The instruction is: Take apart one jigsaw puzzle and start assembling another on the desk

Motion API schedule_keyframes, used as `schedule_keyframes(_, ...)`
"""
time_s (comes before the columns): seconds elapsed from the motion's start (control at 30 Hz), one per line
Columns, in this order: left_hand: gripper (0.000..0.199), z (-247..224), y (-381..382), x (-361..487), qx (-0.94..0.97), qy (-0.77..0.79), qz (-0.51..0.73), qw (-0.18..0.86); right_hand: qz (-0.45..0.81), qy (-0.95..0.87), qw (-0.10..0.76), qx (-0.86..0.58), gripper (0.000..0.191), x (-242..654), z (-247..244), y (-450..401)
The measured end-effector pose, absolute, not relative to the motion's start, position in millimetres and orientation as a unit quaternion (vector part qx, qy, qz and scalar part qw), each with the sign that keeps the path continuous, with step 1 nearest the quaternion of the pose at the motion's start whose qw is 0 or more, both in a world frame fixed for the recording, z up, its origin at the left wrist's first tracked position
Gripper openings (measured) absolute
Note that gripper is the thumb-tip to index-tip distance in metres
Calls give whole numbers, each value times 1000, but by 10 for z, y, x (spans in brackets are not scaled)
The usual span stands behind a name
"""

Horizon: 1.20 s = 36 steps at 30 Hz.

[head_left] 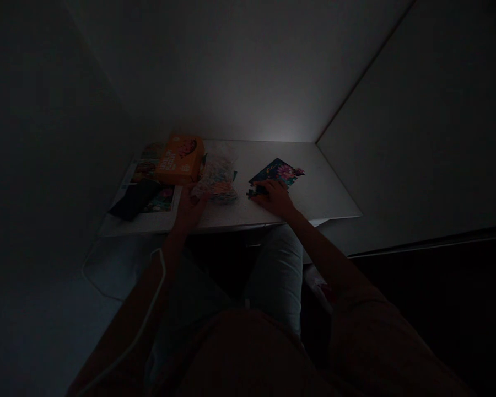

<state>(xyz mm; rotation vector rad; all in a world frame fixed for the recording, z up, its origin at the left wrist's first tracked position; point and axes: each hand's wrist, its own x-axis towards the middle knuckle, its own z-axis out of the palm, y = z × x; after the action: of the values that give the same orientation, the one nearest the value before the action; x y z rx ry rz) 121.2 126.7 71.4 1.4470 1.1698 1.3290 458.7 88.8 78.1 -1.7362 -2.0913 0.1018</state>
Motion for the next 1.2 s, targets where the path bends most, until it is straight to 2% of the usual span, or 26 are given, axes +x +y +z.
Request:
schedule_keyframes(0.1,49,697,1286,1213,571,467,527,422,0,-721,254,-645,63,4662,655,885)
schedule_keyframes(0.2,50,697,1289,1216,577,461,530,416,-6,-687,263,-678,69,4762,564,845)
schedule_keyframes(0.4,52,685,1279,1208,573,453,536,423,54,-712,246,-656,58,5038,539,772)
schedule_keyframes(0.57,46,709,1276,1216,568,450,536,432,3,-667,259,-698,62,5155,535,698)
schedule_keyframes(0.7,42,733,1268,1233,554,453,543,439,3,-638,270,-721,57,5179,515,655)
schedule_keyframes(0.9,46,713,1283,1236,540,471,541,440,37,-654,284,-700,46,5214,545,704)
schedule_keyframes(1.2,52,761,1275,1259,542,480,539,431,42,-625,310,-715,46,5203,523,681)
